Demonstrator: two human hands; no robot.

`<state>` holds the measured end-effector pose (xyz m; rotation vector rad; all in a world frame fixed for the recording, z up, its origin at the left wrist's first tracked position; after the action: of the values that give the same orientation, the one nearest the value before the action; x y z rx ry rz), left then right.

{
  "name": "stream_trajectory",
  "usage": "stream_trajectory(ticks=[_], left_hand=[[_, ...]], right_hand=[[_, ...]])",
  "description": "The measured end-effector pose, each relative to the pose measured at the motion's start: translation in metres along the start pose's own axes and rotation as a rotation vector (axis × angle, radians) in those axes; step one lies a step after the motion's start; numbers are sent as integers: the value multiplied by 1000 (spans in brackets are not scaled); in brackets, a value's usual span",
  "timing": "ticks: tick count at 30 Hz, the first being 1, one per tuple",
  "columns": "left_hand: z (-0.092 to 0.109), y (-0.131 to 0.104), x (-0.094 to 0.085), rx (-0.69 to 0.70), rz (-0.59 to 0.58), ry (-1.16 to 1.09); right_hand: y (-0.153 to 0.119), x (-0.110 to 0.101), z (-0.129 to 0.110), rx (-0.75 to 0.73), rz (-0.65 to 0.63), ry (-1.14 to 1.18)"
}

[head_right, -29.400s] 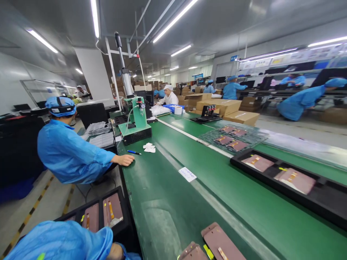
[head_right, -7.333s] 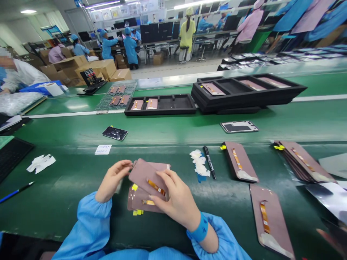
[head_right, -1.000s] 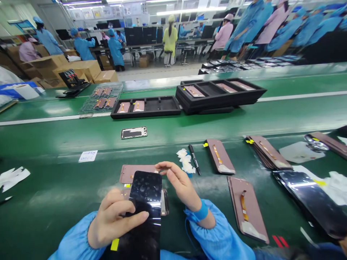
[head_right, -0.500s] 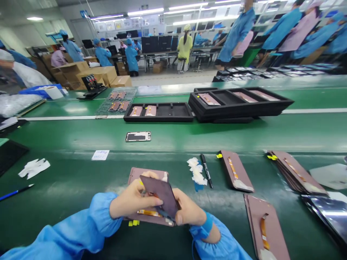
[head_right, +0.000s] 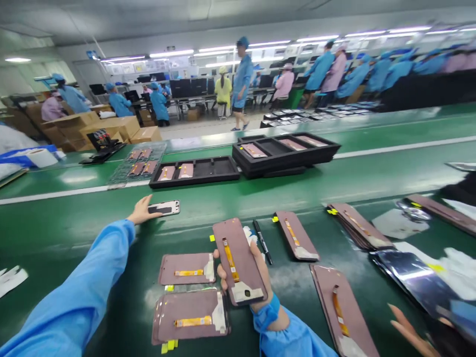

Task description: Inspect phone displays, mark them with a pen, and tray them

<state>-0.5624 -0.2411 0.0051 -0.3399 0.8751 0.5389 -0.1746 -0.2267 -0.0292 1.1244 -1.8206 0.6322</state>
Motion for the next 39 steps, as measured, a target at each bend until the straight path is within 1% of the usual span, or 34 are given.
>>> stream_trajectory(ticks=[2, 3, 4, 6, 9, 12, 15, 18, 20, 22, 24, 25, 28, 30, 32, 34, 37, 39], left_hand=[[-25, 8, -9, -50, -9, 30], [-34, 9, -12, -55, -18, 36], [-41, 9, -14, -52, -22, 38], [-49, 7, -16, -23, -18, 22], [-50, -1, -21, -3, 43, -40], [-47, -15, -32, -51, 170, -163], [-40, -34, -39, -87, 273, -388], [-27, -60, -36, -85, 291, -650], [-16, -84, -28, -78, 278, -779], [-1, -113, -15, -76, 227, -921], [17, -146, 5, -76, 97, -1167], [26, -162, 14, -70, 42, -1232], [54, -205, 44, -58, -146, -1337], [68, -226, 61, -49, -244, -1375], [76, -239, 73, -40, -296, -1389], [80, -245, 82, -26, -316, -1371], [82, -247, 88, 18, -338, -1325], [83, -247, 89, 46, -349, -1314]], right_hand=[[3, 0, -1, -14, 3, 16], [4, 2, -1, -17, 7, 26], [5, 3, 0, -14, 13, 35], [6, 4, 1, 2, 27, 47], [6, 4, 1, 7, 47, 31], [4, 3, 0, -16, 66, 4], [-1, 5, -1, -60, 86, -27], [-5, 11, -2, -112, 73, -110], [-7, 16, -1, -128, 49, -185], [-10, 19, -3, -159, 58, -267], [-14, 21, -8, -213, 95, -365], [-16, 23, -11, -242, 110, -425], [-22, 31, -19, -319, 99, -647], [-26, 38, -22, -359, 66, -819], [-28, 46, -20, -371, 20, -993], [-29, 53, -15, -377, -36, -1158], [-28, 60, -5, -383, -113, -1342], [-26, 60, 0, -369, -136, -1415]])
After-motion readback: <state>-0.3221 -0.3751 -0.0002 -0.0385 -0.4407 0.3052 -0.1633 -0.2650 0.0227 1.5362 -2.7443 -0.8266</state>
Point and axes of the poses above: each hand's wrist, its own y-axis towards the middle knuckle, its own x-axis out of the palm, z = x × y, the point moved 6 cm from there along y, towards the middle knuckle, and after that the axes turned 4 degrees about -x, right-handed, at the moved point
